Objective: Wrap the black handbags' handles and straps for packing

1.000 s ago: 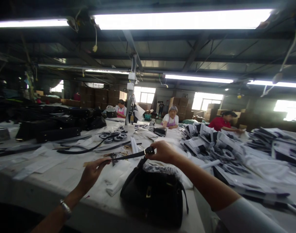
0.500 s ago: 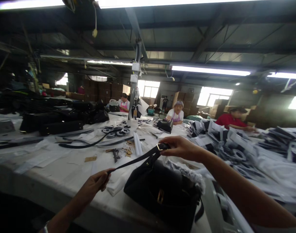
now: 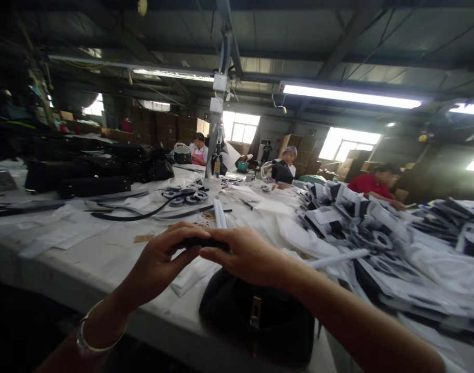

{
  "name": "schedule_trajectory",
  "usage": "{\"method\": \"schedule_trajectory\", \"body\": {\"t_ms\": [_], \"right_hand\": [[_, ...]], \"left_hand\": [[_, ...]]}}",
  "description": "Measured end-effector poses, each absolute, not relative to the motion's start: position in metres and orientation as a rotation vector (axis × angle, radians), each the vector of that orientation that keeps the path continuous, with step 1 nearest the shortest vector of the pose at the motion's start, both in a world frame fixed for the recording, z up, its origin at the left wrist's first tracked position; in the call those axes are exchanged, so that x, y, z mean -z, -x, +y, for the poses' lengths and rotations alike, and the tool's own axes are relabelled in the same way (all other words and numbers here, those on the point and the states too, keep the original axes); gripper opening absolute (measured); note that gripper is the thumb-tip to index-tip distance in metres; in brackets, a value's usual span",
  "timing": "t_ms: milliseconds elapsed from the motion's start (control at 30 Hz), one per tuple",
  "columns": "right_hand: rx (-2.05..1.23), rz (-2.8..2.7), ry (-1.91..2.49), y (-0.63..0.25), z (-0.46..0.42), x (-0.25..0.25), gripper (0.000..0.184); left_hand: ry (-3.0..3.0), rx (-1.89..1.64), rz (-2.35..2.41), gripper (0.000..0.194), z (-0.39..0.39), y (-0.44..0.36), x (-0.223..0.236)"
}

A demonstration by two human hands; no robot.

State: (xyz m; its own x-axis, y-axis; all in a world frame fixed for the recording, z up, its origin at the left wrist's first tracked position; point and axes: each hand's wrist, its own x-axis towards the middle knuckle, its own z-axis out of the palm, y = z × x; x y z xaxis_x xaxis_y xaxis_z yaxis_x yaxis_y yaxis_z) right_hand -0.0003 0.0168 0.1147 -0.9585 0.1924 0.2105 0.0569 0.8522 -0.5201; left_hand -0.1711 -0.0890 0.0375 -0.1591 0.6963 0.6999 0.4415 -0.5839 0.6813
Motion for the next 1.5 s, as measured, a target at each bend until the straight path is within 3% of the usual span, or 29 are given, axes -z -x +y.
{"method": "schedule_trajectory", "body": {"t_ms": [100, 200, 367, 467, 733, 900, 1067, 1267, 1500], "right_hand": [[-1.001, -2.735, 0.327, -0.001, 0.024, -0.119, 0.035], [-0.988, -2.635, 0.510, -0.015, 0.039, -0.122, 0.029], [-0.636, -2.570, 0.805, -0.041, 0.055, -0.106, 0.034], [-0.441, -2.620, 0.893, -0.055, 0.061, -0.087, 0.032], [-0.574, -2.538, 0.897, -0.083, 0.074, -0.059, 0.032], [-0.467, -2.520, 0.799, -0.092, 0.071, -0.058, 0.025], [-0.359, -2.573, 0.825, -0.094, 0.064, -0.058, 0.026], [-0.293, -2.617, 0.930, -0.089, 0.062, -0.055, 0.038], [-0.438, -2.653, 0.967, -0.081, 0.068, -0.051, 0.045]], "left_hand": [[-1.689, -1.881, 1.224, 0.042, -0.082, 0.162, -0.036], [-1.425, -1.951, 1.161, 0.060, -0.059, 0.150, -0.010], [-1.767, -1.659, 1.545, 0.022, -0.022, 0.126, 0.033], [-1.971, -1.458, 1.748, 0.032, -0.012, 0.118, 0.031], [-2.164, -0.885, 2.048, 0.034, 0.002, 0.115, -0.002], [-2.097, -0.978, 2.089, 0.026, 0.000, 0.113, 0.007], [-1.975, -1.294, 1.944, 0.018, -0.008, 0.109, 0.023], [-1.758, -1.586, 1.606, 0.030, -0.015, 0.115, 0.041], [-1.655, -1.688, 1.531, 0.039, -0.015, 0.113, 0.054]]}}
